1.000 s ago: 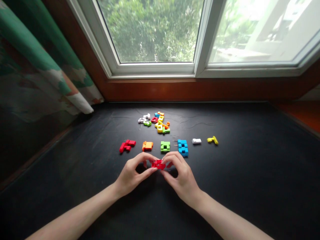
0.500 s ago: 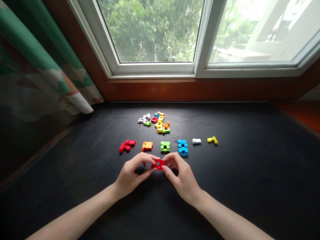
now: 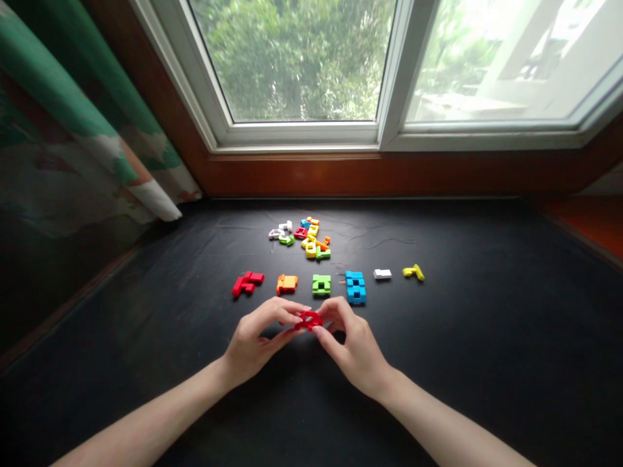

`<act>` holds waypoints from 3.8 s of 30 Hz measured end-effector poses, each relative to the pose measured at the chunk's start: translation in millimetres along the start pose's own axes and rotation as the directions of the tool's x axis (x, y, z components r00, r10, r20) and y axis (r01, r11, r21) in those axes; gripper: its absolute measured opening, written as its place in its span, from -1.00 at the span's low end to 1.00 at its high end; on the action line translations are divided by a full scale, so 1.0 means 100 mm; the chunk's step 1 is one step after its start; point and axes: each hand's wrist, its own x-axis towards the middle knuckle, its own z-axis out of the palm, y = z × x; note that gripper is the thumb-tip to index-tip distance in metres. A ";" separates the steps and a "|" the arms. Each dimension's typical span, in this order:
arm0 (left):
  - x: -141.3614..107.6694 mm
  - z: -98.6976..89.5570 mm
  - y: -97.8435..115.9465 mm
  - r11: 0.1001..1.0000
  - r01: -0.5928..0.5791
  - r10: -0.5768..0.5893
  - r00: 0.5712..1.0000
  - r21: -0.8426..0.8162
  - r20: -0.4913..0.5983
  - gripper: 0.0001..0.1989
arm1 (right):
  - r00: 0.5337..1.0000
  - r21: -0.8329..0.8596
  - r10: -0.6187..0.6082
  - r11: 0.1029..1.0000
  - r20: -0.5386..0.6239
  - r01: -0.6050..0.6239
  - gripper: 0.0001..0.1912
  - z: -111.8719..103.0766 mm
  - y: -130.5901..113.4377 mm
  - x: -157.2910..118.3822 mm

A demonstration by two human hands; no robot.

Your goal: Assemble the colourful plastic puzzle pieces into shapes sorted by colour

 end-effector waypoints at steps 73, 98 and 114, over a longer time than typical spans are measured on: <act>0.05 -0.03 0.00 1.000 -0.019 0.019 1.000 -0.006 -0.024 -0.87 | 0.996 0.002 -0.087 0.996 -0.002 0.087 -0.81 -0.02 0.01 0.00; 0.03 -0.01 -0.01 0.980 0.199 -0.200 0.978 0.027 0.055 -0.79 | 0.985 -0.042 -0.167 0.985 -0.032 0.165 -0.88 -0.02 0.01 0.00; 0.02 0.00 -0.02 0.963 0.245 -0.254 0.964 0.114 0.073 -0.76 | 0.978 -0.080 -0.204 0.977 -0.044 0.200 -0.91 -0.01 0.03 0.00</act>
